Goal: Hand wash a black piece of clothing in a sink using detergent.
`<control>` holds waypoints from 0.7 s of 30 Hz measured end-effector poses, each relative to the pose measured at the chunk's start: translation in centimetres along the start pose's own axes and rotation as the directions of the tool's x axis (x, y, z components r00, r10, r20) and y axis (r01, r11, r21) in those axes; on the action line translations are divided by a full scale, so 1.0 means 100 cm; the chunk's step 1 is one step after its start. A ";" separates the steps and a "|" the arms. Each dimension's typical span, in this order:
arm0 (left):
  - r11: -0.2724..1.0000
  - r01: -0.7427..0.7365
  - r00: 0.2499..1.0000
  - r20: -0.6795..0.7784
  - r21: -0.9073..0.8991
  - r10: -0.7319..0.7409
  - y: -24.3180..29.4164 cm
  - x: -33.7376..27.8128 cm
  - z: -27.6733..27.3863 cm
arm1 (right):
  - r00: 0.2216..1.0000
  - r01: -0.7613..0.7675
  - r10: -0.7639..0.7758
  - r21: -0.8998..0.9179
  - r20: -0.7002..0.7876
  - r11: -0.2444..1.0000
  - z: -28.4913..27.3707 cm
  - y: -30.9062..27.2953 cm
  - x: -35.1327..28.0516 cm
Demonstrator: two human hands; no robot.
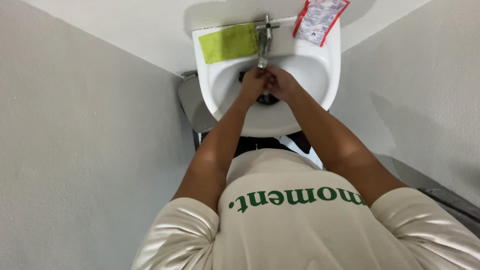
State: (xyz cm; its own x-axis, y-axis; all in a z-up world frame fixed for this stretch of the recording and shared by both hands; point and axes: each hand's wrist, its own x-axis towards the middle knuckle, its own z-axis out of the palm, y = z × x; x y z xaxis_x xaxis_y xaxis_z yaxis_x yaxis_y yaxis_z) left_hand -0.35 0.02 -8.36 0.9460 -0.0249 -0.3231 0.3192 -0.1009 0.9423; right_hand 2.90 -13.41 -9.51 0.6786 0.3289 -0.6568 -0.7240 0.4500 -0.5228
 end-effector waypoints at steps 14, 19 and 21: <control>0.987 0.129 0.988 -0.075 -0.093 -0.136 -0.071 0.020 -0.025 | 0.927 0.313 -0.370 -0.434 -0.053 0.845 0.013 0.005 -0.003; 0.972 0.097 0.991 -0.069 -0.215 -0.114 -0.062 0.036 -0.012 | 0.802 0.252 -0.597 -0.919 0.021 0.305 0.016 -0.036 -0.018; 0.851 0.015 0.999 0.036 -0.524 0.005 -0.075 0.048 -0.008 | 0.601 0.440 -0.773 -0.892 0.204 0.107 0.031 -0.057 -0.036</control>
State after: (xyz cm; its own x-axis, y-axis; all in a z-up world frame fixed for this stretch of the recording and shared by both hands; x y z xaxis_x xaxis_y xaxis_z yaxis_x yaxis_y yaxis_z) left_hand 1.86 1.46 -16.92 0.9449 -0.0612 -0.3215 0.3151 0.4351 0.8434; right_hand 4.99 -14.63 -2.46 0.9926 0.0196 0.1201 0.1111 -0.5478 -0.8292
